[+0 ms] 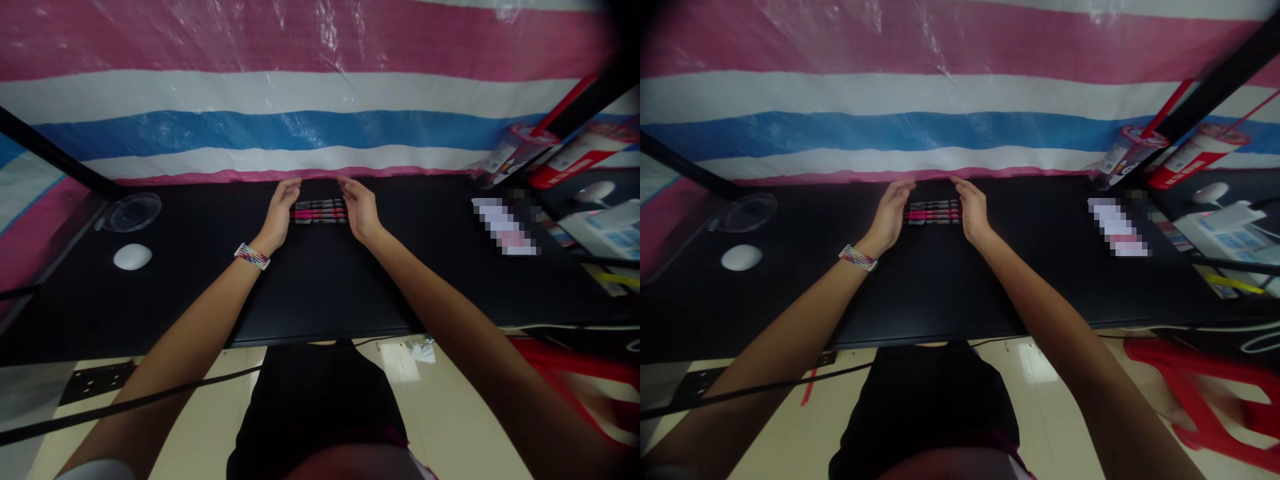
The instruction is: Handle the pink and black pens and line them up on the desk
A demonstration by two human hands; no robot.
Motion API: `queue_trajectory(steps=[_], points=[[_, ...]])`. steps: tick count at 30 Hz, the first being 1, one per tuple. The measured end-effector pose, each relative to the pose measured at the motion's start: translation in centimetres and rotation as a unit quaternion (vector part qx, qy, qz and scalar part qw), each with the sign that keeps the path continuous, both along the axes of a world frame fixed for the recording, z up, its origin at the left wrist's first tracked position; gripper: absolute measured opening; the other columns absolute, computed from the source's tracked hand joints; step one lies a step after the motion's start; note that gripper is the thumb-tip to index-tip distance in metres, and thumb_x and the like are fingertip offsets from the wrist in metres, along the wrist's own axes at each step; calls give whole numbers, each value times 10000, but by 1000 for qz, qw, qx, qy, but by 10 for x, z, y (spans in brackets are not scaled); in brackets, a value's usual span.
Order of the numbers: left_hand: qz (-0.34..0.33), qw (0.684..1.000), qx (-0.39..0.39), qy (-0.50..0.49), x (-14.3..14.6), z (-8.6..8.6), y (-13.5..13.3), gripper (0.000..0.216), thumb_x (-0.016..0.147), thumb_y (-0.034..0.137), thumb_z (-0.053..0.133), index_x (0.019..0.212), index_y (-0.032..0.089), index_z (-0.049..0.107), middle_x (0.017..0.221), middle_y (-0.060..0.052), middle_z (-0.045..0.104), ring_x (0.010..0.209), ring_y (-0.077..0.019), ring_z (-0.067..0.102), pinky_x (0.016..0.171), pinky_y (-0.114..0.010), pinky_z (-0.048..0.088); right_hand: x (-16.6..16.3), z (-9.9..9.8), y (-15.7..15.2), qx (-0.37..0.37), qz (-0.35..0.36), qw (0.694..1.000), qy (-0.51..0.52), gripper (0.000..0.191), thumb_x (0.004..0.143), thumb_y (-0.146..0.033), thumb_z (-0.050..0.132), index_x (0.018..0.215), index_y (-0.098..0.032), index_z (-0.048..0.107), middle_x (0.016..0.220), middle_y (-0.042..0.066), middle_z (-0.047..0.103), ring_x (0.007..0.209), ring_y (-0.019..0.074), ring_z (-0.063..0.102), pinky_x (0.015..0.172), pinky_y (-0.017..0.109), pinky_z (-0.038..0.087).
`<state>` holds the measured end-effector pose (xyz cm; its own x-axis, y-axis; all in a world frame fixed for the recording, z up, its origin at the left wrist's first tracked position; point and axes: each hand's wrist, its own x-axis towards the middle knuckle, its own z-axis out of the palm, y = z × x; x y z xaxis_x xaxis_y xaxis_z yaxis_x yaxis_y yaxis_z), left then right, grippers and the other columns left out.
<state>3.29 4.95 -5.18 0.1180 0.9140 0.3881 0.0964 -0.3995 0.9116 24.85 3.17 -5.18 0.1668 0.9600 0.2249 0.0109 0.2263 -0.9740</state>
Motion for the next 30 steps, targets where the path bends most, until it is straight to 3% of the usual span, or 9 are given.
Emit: queue_trajectory(steps=[6,13,17,19,23,26,30], points=[[-7,999,14,29,-5,4,-6,316,1097,551,521,1218,319,699,1400,-71,734,1329,-257,677,1113,-433,560,3,2,-2,-16,4,1000,1,594,931,-698,583,1310,-274,755,1501,110,715,1472,322,600,1225,537,473],[-14,1000,-12,-22,0,12,-16,315,1033,571,620,1081,283,738,1275,-49,770,1332,-288,657,1228,-461,450,-4,0,-4,-4,-17,998,53,426,942,-550,611,1156,-230,794,1349,97,779,1320,303,674,1177,517,499],[-6,1000,-4,-12,0,13,-16,300,1040,553,616,1058,278,732,1230,-51,775,1293,-279,667,1223,-447,444,-4,7,-14,57,-41,995,-71,306,986,-420,566,1069,-238,797,1255,89,795,1259,303,689,1175,534,493],[6,1000,12,20,-1,13,-16,245,1046,497,616,1053,281,733,1208,-53,776,1245,-274,673,1187,-447,469,-5,15,-24,128,-39,972,-194,237,988,-353,589,1021,-245,797,1258,103,782,1276,324,668,1192,562,466],[31,994,53,91,-7,15,-21,152,1038,354,603,1059,279,733,1183,-63,760,1197,-277,667,1134,-463,494,-10,31,-48,240,28,890,-387,205,1001,-277,609,949,-234,803,1224,132,752,1249,349,609,1123,576,479],[44,989,78,115,-9,16,-26,157,1042,286,571,1064,270,726,1173,-73,749,1192,-273,671,1131,-467,492,-17,38,-59,273,95,848,-444,238,1018,-253,599,911,-216,809,1187,140,744,1197,345,595,1044,555,489],[49,986,89,134,-11,18,-29,158,1057,266,558,1075,270,715,1179,-79,743,1200,-268,671,1132,-466,499,-21,39,-64,284,152,825,-464,243,1022,-246,606,876,-211,798,1103,127,753,1119,329,599,986,525,485]])
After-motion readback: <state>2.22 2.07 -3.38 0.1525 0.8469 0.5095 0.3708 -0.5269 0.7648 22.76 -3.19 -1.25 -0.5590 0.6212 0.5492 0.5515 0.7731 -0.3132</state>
